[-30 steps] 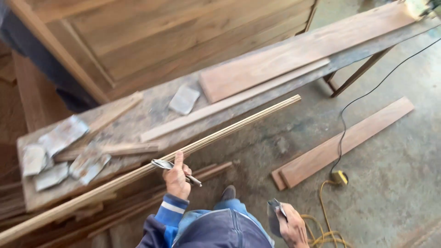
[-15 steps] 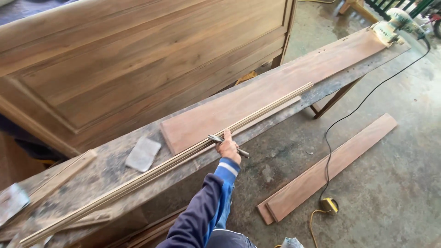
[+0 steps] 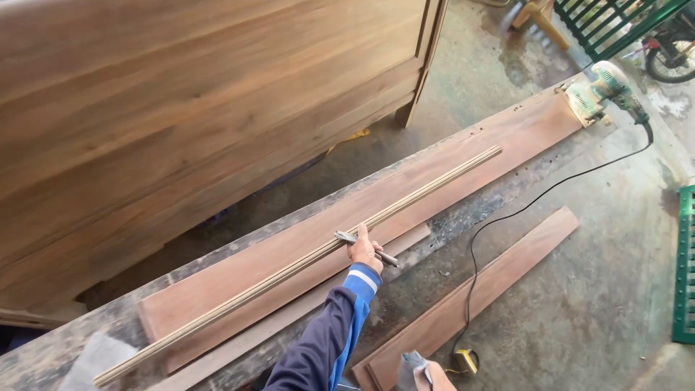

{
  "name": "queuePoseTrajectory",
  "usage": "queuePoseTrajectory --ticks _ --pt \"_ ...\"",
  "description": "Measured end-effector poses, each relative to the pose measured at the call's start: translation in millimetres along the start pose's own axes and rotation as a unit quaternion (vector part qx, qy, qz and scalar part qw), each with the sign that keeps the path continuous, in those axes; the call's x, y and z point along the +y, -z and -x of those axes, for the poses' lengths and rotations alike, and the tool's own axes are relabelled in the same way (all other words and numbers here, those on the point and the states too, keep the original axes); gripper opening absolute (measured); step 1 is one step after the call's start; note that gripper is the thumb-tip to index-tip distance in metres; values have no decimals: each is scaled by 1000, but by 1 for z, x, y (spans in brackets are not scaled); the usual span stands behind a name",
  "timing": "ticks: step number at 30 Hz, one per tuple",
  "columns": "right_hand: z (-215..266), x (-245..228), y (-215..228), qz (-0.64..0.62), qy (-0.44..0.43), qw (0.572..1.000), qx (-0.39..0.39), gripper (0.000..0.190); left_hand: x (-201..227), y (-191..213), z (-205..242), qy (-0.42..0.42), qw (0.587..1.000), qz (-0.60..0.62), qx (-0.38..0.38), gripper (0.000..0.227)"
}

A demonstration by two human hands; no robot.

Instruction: Hand sanding a thin piece of wooden trim using a piece of sandpaper on a workbench.

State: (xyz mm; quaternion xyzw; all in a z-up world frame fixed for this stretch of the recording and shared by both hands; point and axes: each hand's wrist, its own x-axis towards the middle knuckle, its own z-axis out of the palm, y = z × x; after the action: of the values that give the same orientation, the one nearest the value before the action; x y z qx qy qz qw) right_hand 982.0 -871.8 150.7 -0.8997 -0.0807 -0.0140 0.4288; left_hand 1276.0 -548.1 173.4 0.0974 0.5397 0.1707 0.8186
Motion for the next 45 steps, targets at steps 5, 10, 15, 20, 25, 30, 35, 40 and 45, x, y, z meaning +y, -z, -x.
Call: queuePoseTrajectory --ticks 5,10,15,20,25,30,35,40,45 --pt "-156 -147 17 -9 -106 992 -67 21 -21 -14 14 67 994 -78 -41 38" --pt "-253 -157 44 -22 -77 995 -66 18 66 7 45 -302 795 -489 -194 31" --pt "-329 -123 59 -15 -44 994 -99 16 177 34 70 -544 363 -748 -112 51" --pt "-403 -81 62 -19 72 978 -195 13 171 87 61 -544 280 -787 -79 25" --pt "-472 -73 85 -22 122 974 -187 15 135 59 60 -557 260 -787 -50 15" --pt "-514 -12 94 4 93 988 -128 21 100 20 58 -630 259 -731 -36 20" --pt "-541 34 95 -25 59 998 11 21 88 15 48 -558 298 -768 -102 34" --pt "-567 34 108 -21 43 997 61 21 79 -2 58 -551 310 -764 -126 47" --pt "-584 42 114 -15 19 997 77 22 69 15 16 -561 201 -795 -114 40"
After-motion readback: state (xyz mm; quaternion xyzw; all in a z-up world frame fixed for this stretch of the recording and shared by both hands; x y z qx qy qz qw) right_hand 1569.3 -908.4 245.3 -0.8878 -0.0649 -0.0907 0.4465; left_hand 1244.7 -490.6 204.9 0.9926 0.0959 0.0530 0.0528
